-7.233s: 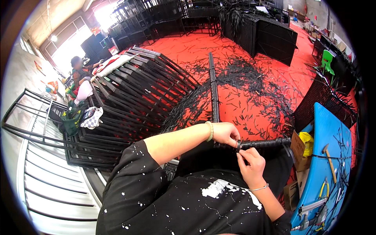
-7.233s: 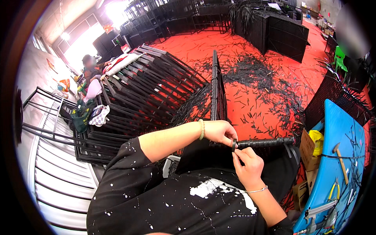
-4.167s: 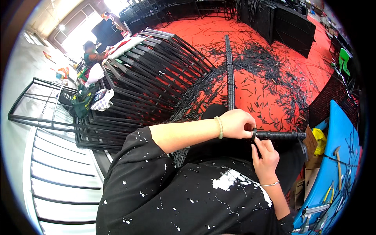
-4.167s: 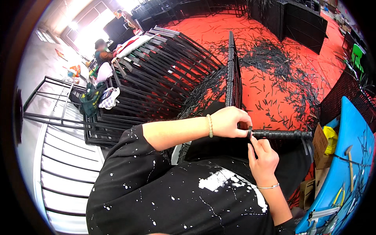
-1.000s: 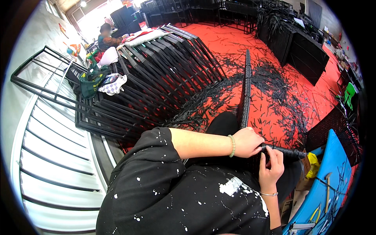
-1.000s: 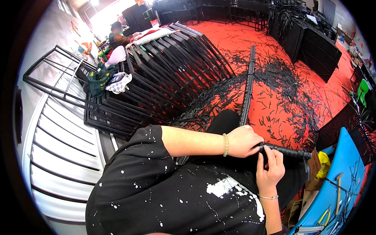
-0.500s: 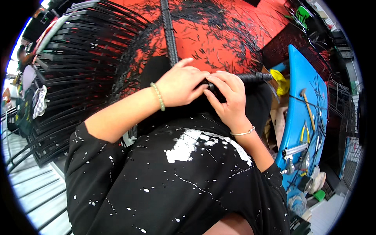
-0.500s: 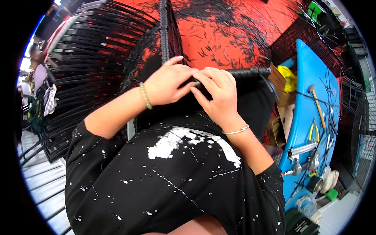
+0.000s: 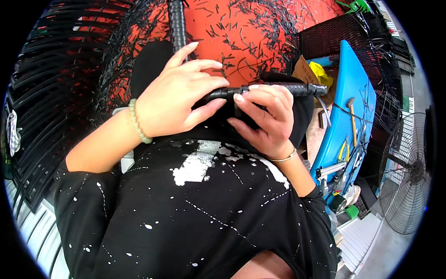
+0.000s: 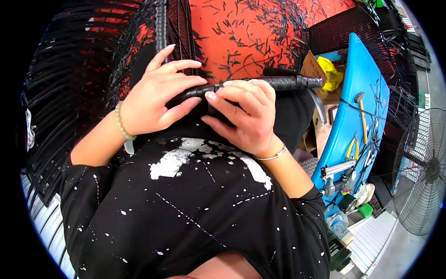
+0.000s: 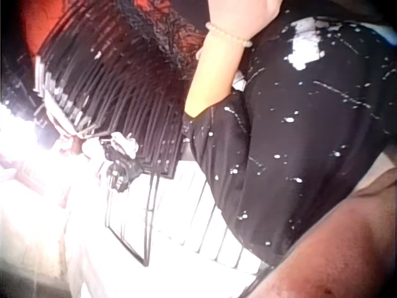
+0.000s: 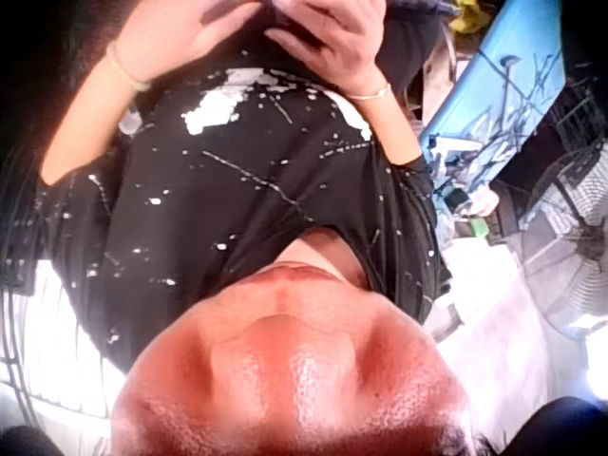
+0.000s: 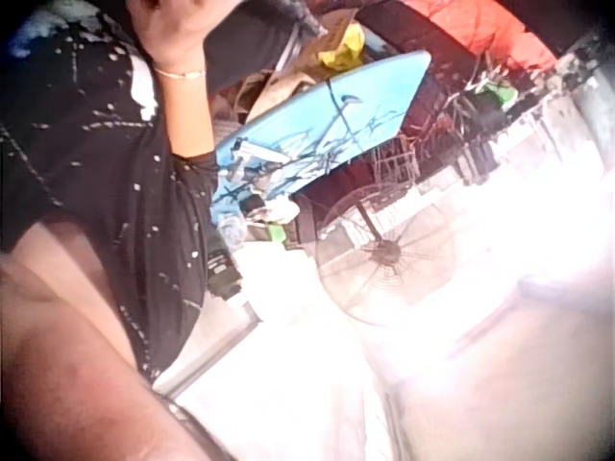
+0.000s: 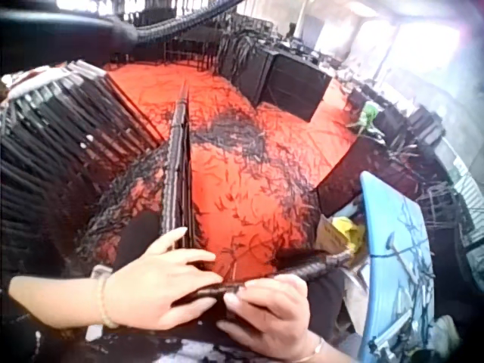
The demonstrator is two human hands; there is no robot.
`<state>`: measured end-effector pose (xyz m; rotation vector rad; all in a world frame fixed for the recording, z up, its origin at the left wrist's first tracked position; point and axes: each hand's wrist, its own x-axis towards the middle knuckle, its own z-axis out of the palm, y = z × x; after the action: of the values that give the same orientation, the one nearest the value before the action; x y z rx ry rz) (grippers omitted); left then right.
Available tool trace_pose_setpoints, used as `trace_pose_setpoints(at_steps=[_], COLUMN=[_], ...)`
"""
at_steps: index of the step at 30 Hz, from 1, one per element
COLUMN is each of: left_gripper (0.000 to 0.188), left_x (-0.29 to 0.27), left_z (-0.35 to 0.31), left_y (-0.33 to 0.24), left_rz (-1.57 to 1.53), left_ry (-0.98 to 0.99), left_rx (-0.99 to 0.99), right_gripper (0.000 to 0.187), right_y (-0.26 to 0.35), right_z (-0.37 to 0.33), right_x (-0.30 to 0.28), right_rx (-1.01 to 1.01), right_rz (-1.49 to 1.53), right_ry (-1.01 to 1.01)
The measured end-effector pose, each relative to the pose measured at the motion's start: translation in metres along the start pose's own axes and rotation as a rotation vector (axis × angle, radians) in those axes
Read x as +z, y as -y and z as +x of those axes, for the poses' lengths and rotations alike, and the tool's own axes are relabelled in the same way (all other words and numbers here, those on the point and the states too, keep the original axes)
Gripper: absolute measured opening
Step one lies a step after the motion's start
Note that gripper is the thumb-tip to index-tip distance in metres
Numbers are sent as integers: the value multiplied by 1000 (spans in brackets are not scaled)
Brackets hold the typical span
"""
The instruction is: The person sits on the floor and uses a knife to trim excess black plastic wrapping from the frame of a wicker chair. They then use pliers to cut a small piece of the wrapping and tuck the ends into the weave to secure it. The person flips the chair over to work on different sections of the frame.
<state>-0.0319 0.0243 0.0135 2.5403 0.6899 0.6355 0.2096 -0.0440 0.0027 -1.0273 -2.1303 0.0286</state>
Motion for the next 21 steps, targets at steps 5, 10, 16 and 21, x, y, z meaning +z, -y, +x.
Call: trace_pose_setpoints(at_steps=[5, 10, 16, 21], left_gripper=[32, 25, 22, 22], left_x=[-5, -18, -26, -20], left_z=[1, 9, 25, 32], left_y=[7, 22, 37, 41], left_rz=[-92, -100, -88, -166], left_ry=[26, 80, 166, 161], left_rx=[-36, -18, 49, 60], right_gripper=[48, 45, 43, 44], right_y=[-3, -9, -17, -20], right_z=[-10, -12, -20, -22], right_x=[-3, -5, -6, -6], right_rx=[47, 64, 69, 73], right_rz=[-57, -57, -56, -58], right_ry=[101, 153, 175, 180])
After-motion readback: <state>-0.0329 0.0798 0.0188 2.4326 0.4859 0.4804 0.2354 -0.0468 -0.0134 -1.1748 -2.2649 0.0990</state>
